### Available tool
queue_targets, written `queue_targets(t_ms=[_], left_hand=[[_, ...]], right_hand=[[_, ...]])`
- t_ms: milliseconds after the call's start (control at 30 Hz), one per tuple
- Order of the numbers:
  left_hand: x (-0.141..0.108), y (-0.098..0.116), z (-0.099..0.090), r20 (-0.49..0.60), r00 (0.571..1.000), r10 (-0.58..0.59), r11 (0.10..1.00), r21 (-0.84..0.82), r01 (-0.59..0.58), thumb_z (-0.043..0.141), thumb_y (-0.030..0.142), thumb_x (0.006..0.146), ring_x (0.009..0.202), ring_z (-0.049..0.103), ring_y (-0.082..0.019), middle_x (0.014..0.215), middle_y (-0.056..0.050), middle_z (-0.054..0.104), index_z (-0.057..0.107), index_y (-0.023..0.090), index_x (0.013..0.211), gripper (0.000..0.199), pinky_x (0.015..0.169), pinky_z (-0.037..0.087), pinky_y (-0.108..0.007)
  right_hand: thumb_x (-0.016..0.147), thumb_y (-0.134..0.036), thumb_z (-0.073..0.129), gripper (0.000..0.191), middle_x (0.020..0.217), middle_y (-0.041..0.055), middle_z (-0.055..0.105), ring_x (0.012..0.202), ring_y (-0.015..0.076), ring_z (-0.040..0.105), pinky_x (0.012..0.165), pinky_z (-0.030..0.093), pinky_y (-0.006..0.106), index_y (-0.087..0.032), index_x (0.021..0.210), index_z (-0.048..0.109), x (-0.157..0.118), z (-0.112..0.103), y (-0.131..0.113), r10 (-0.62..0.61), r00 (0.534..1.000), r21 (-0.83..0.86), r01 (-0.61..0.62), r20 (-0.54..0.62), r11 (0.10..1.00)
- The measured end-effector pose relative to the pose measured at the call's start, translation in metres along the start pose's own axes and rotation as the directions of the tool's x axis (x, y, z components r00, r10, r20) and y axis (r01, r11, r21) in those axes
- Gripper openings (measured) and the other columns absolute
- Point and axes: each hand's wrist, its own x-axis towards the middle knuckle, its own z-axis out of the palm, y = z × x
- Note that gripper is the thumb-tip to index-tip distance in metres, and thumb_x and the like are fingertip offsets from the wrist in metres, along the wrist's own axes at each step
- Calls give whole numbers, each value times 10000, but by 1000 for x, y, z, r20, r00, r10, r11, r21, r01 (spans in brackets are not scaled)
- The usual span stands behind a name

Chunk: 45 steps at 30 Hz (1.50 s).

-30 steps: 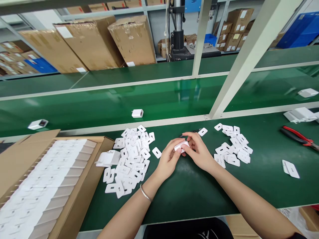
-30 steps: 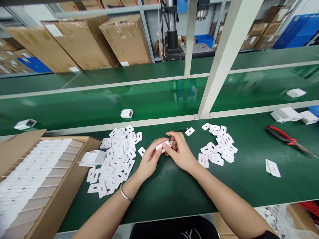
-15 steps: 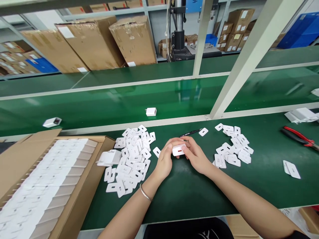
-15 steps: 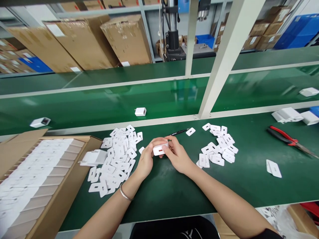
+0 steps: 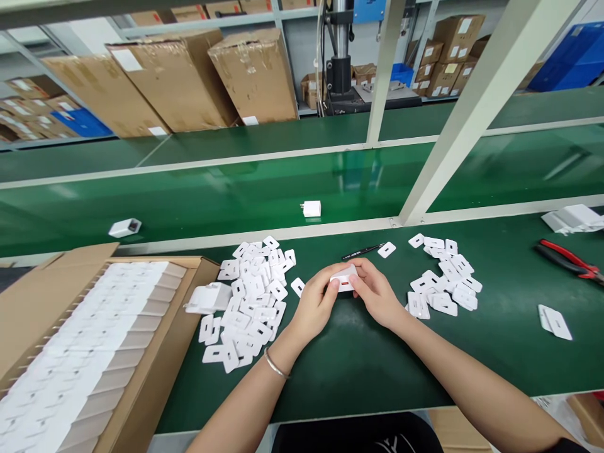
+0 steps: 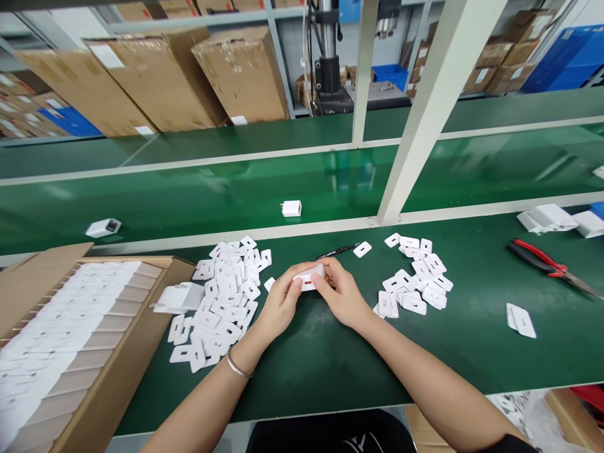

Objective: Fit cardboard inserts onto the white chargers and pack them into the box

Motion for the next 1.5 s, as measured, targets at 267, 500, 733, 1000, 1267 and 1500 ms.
queue_targets(t_ms=[267, 500, 733, 1000, 1267, 1500], left_hand=[[-3, -1, 2, -46, 996, 70, 998, 9, -70, 417, 485, 1099, 1122, 644, -264, 1186, -104, 697, 668, 225, 1306, 416, 944, 504, -376], [0, -1, 6, -69, 998, -7, 997, -76, 2, 392, 514, 1100, 1049, 660, -235, 1206, -91, 698, 679, 222, 1232, 430, 909, 533, -347], [1, 0, 5, -114, 986, -117, 988, -116, 104, 387, 564, 1086, 799, 619, -185, 1089, -88, 701, 687, 201, 1207, 486, 705, 519, -297], [-1, 0, 5, -104, 995, 5, 997, -72, -13, 422, 491, 1097, 1101, 645, -244, 1218, -94, 686, 683, 225, 1230, 396, 947, 516, -365], [-9, -1, 10, -112, 991, 77, 996, -29, -81, 464, 566, 1059, 1031, 632, -267, 1183, -116, 648, 512, 244, 1405, 475, 869, 523, -401], [-5, 4, -3, -133, 972, 191, 974, -95, -205, 683, 540, 948, 1101, 542, -265, 1163, -87, 537, 521, 252, 1257, 453, 917, 471, -383]], right_hand=[[987, -561, 555, 345, 928, 34, 646, 804, 197, 620, 728, 520, 340, -254, 1144, 542, -7, 3, -9, -65, 997, -96, 62, -29, 993], [1005, -571, 497, 360, 785, 9, 633, 665, 170, 561, 626, 461, 316, -222, 1074, 554, -4, 3, -6, -29, 998, -176, 18, -61, 984], [901, -411, 683, 431, 831, -16, 568, 686, 156, 531, 623, 450, 300, -228, 1241, 493, -2, 3, -10, 7, 999, -292, 5, 42, 956], [999, -536, 519, 391, 937, 29, 625, 736, 165, 571, 681, 503, 325, -232, 1246, 518, -1, -1, -12, 10, 995, -75, -2, 100, 997], [969, -643, 576, 443, 1015, 52, 625, 837, 193, 609, 682, 507, 312, -255, 1177, 537, -5, 5, -7, -103, 995, 86, 102, 0, 991], [958, -606, 617, 448, 1181, 91, 553, 1098, 274, 559, 895, 501, 414, -301, 1285, 600, -5, -4, -12, -403, 915, -50, 402, -6, 914]])
